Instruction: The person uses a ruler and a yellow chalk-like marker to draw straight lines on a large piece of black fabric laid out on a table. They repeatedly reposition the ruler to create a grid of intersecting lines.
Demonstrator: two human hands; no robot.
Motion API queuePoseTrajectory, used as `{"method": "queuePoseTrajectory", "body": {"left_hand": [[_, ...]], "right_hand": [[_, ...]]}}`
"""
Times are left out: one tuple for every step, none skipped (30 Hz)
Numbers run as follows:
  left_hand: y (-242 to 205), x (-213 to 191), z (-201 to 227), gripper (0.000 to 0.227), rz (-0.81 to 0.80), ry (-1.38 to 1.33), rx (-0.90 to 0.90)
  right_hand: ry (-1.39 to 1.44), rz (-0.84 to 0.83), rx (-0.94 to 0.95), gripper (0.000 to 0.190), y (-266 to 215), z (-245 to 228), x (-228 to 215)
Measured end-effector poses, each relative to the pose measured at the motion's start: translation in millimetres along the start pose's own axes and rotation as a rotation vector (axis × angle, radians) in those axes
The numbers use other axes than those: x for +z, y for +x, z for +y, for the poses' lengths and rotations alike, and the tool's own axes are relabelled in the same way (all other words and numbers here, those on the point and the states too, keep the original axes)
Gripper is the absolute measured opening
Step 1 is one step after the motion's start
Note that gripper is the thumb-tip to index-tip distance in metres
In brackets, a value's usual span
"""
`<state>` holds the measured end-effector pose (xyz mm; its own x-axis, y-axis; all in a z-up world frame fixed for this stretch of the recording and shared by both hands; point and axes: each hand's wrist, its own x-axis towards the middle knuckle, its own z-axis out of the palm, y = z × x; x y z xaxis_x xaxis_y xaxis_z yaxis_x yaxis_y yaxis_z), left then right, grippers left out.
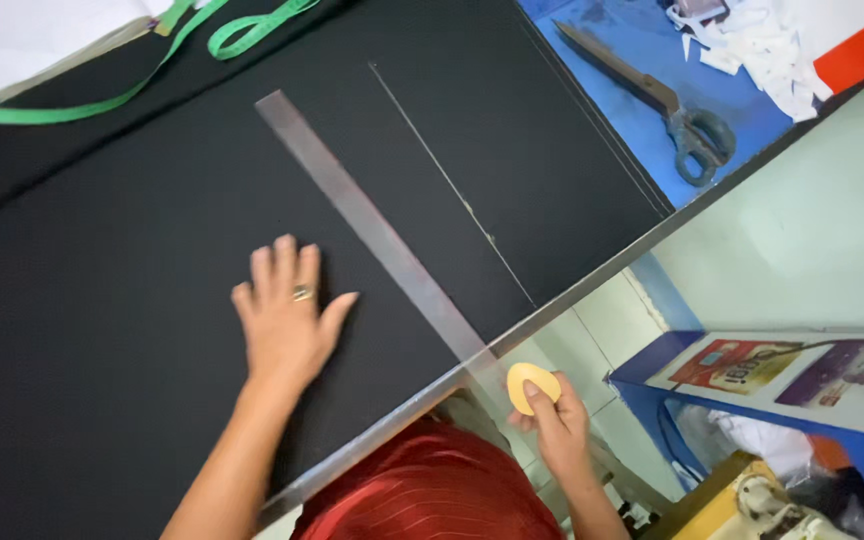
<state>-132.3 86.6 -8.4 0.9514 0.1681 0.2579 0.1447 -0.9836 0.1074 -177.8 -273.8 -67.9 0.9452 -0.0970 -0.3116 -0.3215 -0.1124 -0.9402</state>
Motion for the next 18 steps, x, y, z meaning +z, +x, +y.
{"method": "queuePoseTrajectory", "body": {"left_hand": [[-17, 2, -16, 0.075, 0.005, 0.001, -0.015], [-36, 4, -31, 0.079, -0.034, -0.008, -0.112], [-55, 6, -45, 0.083, -0.072, -0.018, -0.209], [-68, 5, -53, 0.083, -0.060, -0.013, -0.222], [-80, 4, -61, 0.086, -0.098, -0.021, -0.289], [-105, 2, -70, 0.089, -0.157, -0.026, -0.361], [-114, 4, -72, 0.089, -0.167, -0.019, -0.379], [-125, 3, -79, 0.089, -0.159, -0.014, -0.407], [-136, 2, -86, 0.089, -0.152, -0.008, -0.436], [-143, -1, -90, 0.089, -0.154, 0.010, -0.458], [-149, -4, -95, 0.088, -0.136, 0.023, -0.470], [-156, -8, -99, 0.087, -0.120, 0.031, -0.480], [-161, -14, -107, 0.087, -0.126, 0.045, -0.501], [-162, -16, -115, 0.089, -0.143, 0.002, -0.596], [-162, -18, -123, 0.090, -0.159, -0.041, -0.692], [-160, -19, -128, 0.090, -0.163, -0.039, -0.698], [-157, -20, -133, 0.081, 0.000, 0.055, -0.609], [-150, -20, -139, 0.075, 0.164, 0.148, -0.510]], "right_hand": [[-0.006, -0.013, -0.005, 0.022, 2, 12, 1], [-0.009, -0.075, -0.066, 0.020, 4, 23, 2], [-0.011, -0.138, -0.126, 0.018, 7, 34, 3], [-0.011, -0.153, -0.137, 0.018, 4, 20, 10], [-0.084, -0.177, -0.112, 0.020, 0, 6, 17], [-0.162, -0.205, -0.067, 0.024, -15, -4, 22], [-0.167, -0.224, -0.058, 0.024, -18, -1, 22], [-0.154, -0.237, -0.076, 0.023, -21, 3, 27], [-0.140, -0.249, -0.094, 0.022, -24, 7, 32], [-0.136, -0.277, -0.088, 0.022, -28, 11, 35], [-0.102, -0.282, -0.106, 0.021, -32, 14, 38], [-0.071, -0.284, -0.121, 0.021, -39, 17, 39], [-0.070, -0.307, -0.113, 0.021, -50, 15, 42], [-0.055, -0.287, -0.105, 0.020, -59, 13, 46], [-0.039, -0.267, -0.096, 0.019, -67, 10, 49], [-0.042, -0.273, -0.091, 0.019, -73, 14, 50], [-0.041, -0.259, -0.129, 0.019, -78, 18, 51], [-0.036, -0.240, -0.168, 0.019, -81, 22, 54]]}}
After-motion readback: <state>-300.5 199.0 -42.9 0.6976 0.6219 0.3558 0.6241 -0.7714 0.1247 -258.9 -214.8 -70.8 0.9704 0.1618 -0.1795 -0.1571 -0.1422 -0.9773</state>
